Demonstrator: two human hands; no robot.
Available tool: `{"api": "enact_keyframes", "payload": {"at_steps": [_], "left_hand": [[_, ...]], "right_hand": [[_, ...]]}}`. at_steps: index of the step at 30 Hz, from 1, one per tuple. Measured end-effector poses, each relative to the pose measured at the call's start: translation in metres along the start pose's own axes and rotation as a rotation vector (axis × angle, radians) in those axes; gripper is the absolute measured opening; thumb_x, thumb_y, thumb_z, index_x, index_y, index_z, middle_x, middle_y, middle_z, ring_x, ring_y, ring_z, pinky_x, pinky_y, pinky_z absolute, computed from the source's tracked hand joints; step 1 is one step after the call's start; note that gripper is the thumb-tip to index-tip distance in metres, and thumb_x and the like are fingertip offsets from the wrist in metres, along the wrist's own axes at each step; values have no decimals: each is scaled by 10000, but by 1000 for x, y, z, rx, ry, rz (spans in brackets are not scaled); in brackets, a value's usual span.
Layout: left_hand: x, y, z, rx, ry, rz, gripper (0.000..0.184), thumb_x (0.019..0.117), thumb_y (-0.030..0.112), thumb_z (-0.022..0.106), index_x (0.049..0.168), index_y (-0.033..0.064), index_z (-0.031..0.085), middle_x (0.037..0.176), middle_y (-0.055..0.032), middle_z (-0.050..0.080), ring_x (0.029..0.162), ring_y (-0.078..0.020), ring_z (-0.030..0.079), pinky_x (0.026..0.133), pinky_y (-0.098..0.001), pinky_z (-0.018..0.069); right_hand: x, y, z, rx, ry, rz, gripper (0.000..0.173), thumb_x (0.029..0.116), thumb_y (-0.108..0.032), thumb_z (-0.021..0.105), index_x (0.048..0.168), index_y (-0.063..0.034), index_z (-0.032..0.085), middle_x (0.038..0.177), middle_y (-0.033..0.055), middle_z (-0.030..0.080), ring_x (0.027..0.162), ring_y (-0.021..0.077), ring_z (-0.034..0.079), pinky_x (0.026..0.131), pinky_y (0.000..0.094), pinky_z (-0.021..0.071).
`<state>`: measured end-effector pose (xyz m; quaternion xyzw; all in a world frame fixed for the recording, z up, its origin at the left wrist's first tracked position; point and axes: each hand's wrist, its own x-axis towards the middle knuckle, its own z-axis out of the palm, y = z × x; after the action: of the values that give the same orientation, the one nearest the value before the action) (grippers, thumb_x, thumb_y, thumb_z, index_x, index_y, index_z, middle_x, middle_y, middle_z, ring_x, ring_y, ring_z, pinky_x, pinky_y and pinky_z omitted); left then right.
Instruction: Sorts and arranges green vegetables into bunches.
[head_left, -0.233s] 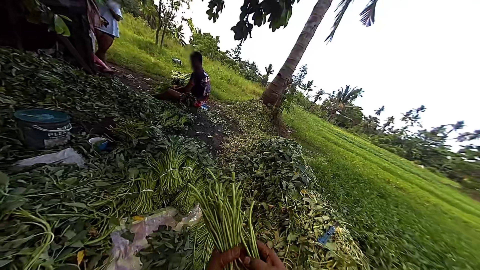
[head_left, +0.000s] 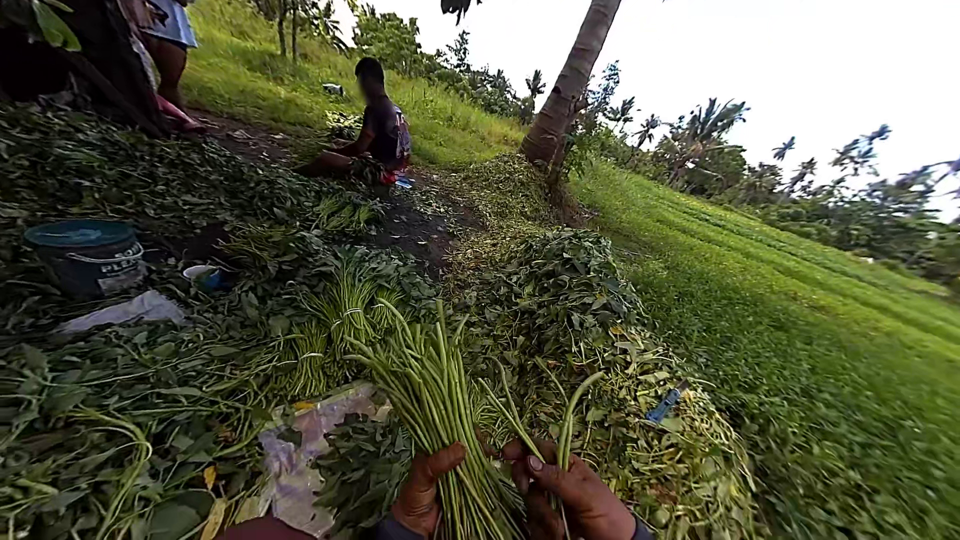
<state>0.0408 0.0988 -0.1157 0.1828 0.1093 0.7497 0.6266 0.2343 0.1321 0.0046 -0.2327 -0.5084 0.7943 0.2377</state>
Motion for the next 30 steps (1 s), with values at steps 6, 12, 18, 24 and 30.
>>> {"api": "enact_keyframes", "payload": {"at_steps": [6,12,18,24,30], "left_hand": [[3,24,-11,64,104,125,620,686,226,935,1171,-26,641,1070,-254,714,950,-358,736,868,-497,618],[-14,22,6,149,129,92,580,626,172,960,1101,-7,679,979,-180,759,872,-250,762,805,-411,644],[-12,32,-1,90,159,137,634,619,225,968,1121,-19,668,1004,-215,750,903,-299,760,816,-448,642],[-2,54,-16,120,249,296,702,636,303,958,1170,-25,642,1060,-227,735,962,-322,747,870,-465,628],[-3,47,-20,109,115,249,645,683,257,934,1184,-32,648,1095,-255,719,988,-359,735,886,-498,616]], "right_hand": [[-16,9,2,44,-145,-321,291,1055,-319,568,1242,-106,631,918,62,685,715,150,673,679,332,602],[40,12,33,-117,182,-236,208,1081,-171,369,1095,-30,521,819,43,659,692,151,680,687,318,611],[44,-2,43,-44,216,-202,267,1093,-185,313,1081,-13,517,816,74,656,667,197,692,675,379,638],[-16,-30,22,-213,-110,-223,288,1094,-371,479,1084,-102,579,795,37,659,637,190,696,637,424,653],[-2,-47,27,-252,-150,-230,293,1102,-341,454,1073,-80,582,814,51,666,635,190,691,642,422,652]]}}
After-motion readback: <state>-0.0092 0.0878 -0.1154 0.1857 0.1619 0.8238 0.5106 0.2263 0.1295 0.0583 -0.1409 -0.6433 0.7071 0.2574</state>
